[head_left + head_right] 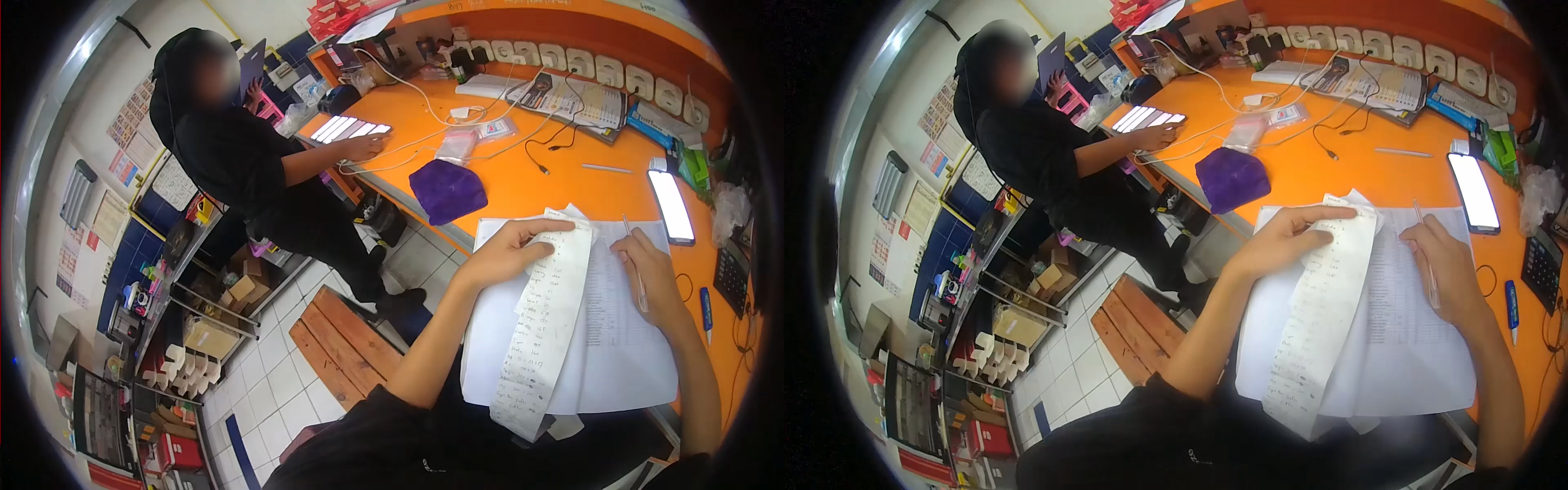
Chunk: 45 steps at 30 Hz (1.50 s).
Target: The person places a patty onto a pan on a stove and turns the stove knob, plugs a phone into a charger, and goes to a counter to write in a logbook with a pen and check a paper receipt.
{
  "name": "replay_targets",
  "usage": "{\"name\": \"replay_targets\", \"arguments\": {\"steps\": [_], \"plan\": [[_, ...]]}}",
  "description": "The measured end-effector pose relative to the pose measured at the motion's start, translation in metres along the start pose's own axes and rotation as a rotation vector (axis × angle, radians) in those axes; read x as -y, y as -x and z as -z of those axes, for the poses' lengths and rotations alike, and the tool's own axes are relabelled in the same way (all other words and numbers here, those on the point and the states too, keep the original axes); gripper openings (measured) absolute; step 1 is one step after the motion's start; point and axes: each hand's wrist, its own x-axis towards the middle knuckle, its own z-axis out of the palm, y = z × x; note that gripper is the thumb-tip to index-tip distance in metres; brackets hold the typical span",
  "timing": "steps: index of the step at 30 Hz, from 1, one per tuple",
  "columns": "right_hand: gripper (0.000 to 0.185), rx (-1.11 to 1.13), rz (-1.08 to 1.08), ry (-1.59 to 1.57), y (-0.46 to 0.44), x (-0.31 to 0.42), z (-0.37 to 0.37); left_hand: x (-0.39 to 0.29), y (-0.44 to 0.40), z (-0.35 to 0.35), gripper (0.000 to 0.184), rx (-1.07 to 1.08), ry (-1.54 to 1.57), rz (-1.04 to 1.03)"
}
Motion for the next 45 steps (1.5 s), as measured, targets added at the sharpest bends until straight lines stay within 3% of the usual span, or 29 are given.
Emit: {"name": "replay_targets", "arguments": {"steps": [8, 10, 13, 16, 18, 19, 21, 24, 26, 29, 32, 38, 45], "plan": [[0.012, -0.013, -0.021, -0.019, 0.0, -0.003, -0.003, -0.002, -0.001, 0.001, 0.047, 0.014, -0.017, 0.0], [0.016, -0.069, 0.137, 0.008, 0.002, -0.01, -0.002, 0.001, 0.0, 0.001, 0.045, -0.007, -0.166, -0.082], [0.018, -0.064, 0.061, -0.035, 0.004, -0.01, 0.003, -0.01, -0.003, 0.0, 0.039, 0.087, 0.071, 0.155], [0.019, -0.156, 0.201, 0.0, -0.001, -0.014, 0.011, 0.004, -0.01, 0.01, 0.033, 0.006, -0.163, -0.036], [0.019, -0.21, 0.274, -0.031, -0.013, 0.007, 0.014, -0.016, -0.007, 0.006, 0.046, -0.019, -0.273, -0.094], [0.018, -0.219, 0.185, -0.117, -0.013, 0.025, 0.026, -0.034, -0.003, 0.001, 0.059, -0.047, -0.234, 0.011], [0.018, -0.234, 0.063, -0.188, -0.013, 0.043, 0.036, -0.036, -0.012, 0.002, 0.071, 0.01, -0.15, -0.031], [0.022, -0.263, 0.274, -0.193, -0.009, 0.066, 0.042, -0.058, -0.004, -0.002, 0.077, 0.125, 0.043, 0.048], [0.028, -0.219, 0.553, -0.017, -0.012, 0.081, 0.038, -0.076, 0.009, -0.011, 0.08, 0.131, 0.054, 0.09], [0.028, -0.276, 0.43, -0.188, -0.011, 0.093, 0.025, -0.076, 0.01, -0.016, 0.084, 0.204, 0.085, 0.08], [0.027, -0.233, 0.572, -0.044, -0.013, 0.096, 0.031, -0.079, 0.014, -0.017, 0.084, 0.231, 0.163, 0.105], [0.029, -0.134, 0.462, -0.099, -0.015, 0.084, 0.028, -0.081, 0.017, -0.019, 0.085, 0.181, 0.077, 0.111], [0.031, -0.063, 0.581, -0.036, -0.018, 0.076, 0.014, -0.069, 0.013, -0.026, 0.084, 0.18, 0.007, 0.091]]}}
